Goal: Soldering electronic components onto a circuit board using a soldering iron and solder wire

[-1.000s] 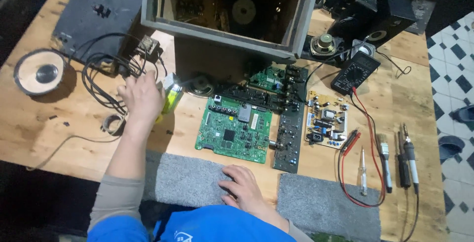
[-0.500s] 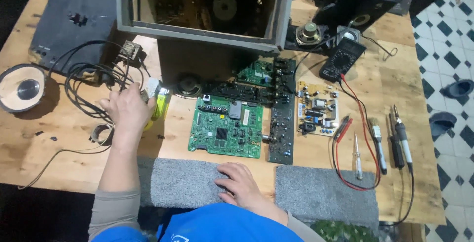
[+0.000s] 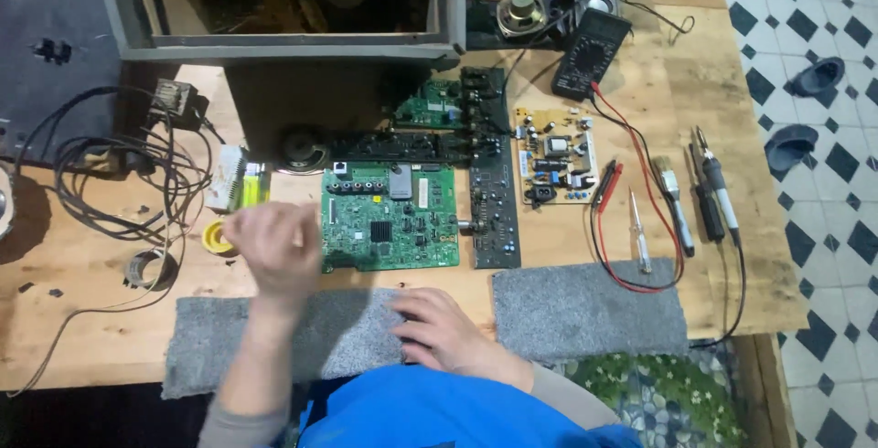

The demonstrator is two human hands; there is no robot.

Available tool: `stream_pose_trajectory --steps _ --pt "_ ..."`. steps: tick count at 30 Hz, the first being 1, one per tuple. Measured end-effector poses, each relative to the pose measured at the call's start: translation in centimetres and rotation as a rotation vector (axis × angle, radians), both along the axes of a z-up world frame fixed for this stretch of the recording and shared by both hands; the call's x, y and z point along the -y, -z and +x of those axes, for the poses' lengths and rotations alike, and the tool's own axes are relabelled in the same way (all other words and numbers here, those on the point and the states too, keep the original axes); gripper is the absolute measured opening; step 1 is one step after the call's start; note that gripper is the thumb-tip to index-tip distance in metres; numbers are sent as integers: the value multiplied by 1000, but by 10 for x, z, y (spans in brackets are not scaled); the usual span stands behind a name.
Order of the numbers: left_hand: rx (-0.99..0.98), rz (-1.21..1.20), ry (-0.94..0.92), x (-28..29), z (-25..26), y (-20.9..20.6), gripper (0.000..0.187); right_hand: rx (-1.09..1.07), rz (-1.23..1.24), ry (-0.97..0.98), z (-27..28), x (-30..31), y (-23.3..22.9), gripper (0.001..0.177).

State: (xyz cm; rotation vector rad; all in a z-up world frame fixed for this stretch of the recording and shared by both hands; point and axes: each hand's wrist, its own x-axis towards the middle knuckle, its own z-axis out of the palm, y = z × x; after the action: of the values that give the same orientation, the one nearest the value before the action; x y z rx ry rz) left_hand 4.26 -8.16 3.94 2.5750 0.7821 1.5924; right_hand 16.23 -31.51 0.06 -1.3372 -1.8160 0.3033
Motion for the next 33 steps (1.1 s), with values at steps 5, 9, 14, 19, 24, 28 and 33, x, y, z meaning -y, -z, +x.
stream_pose_trajectory --steps 5,9,14,19,24,28,33 --pt "119 -232 384 59 17 32 20 -3 94 277 54 26 7 14" --pt "118 -282 629 99 26 52 46 75 122 589 117 69 -10 24" --pt "341 -355 744 144 27 40 37 171 -69 886 145 115 -54 29" --pt "427 -342 792 146 31 50 38 222 -35 989 166 144 -53 22" --pt "465 -387 809 142 30 53 45 29 -316 1133 170 158 -55 31" --pt "487 -467 809 140 28 59 44 -111 -557 1304 162 149 -97 35" --pt "703 -502 867 135 32 62 53 -236 -729 1486 180 170 -112 42"
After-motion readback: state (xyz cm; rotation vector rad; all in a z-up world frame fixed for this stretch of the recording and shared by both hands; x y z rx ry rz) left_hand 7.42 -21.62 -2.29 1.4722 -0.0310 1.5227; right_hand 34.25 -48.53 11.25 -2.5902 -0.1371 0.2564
